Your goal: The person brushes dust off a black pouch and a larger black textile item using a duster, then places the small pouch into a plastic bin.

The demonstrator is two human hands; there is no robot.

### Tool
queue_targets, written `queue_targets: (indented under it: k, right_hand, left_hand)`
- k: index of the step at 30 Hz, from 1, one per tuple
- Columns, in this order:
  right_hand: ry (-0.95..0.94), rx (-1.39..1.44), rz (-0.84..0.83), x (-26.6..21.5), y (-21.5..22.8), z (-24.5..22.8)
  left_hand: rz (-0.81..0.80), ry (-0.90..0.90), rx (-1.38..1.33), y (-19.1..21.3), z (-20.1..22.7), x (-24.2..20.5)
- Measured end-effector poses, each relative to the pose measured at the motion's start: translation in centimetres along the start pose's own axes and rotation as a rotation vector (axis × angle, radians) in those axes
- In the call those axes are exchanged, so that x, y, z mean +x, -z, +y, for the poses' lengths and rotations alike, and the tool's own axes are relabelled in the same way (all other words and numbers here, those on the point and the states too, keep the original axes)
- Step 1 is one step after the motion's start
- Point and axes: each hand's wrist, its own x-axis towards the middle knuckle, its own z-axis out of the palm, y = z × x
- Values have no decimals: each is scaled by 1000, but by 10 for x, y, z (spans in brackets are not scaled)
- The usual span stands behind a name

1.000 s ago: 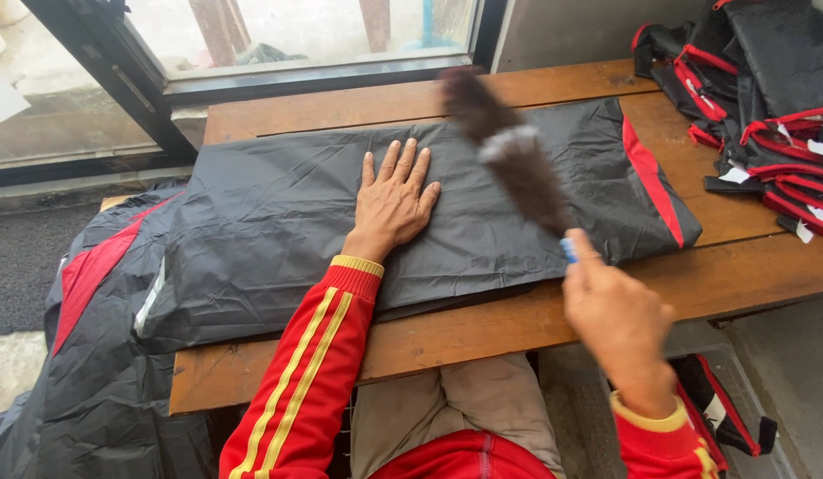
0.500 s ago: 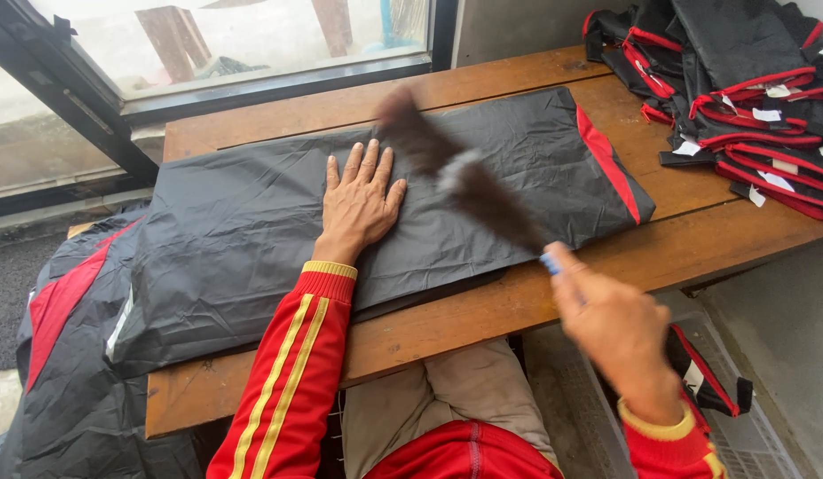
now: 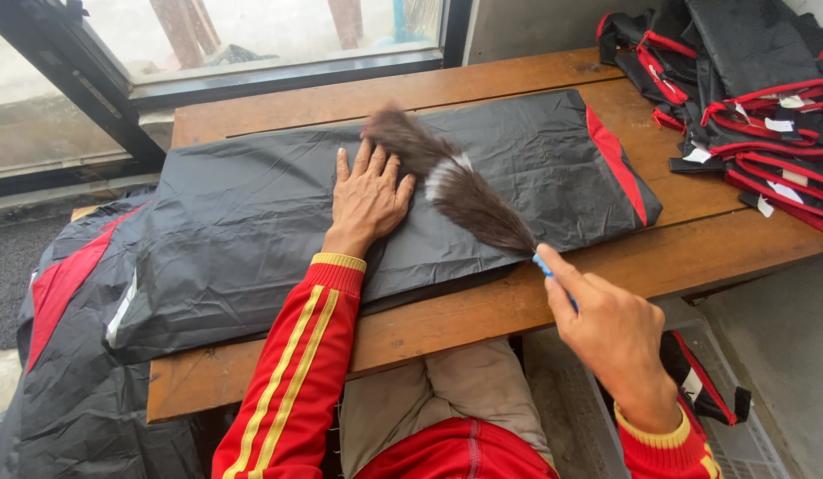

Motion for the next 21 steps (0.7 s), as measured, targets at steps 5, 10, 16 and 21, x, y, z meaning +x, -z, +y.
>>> queue_targets:
  k: [5, 10, 16, 21]
  right_hand:
    - [-366, -28, -398, 49, -13, 33]
    - [-275, -5, -137, 39, -10, 32]
    - [-70, 142, -216, 3, -3, -5]
    - [-372, 9, -415, 22, -8, 32]
  left_hand:
    - [-17, 4, 3, -4, -3, 2]
    - [-58, 19, -18, 3, -2, 4]
    - [43, -41, 45, -4, -4, -1]
    - [-15, 8, -37, 0, -2, 1]
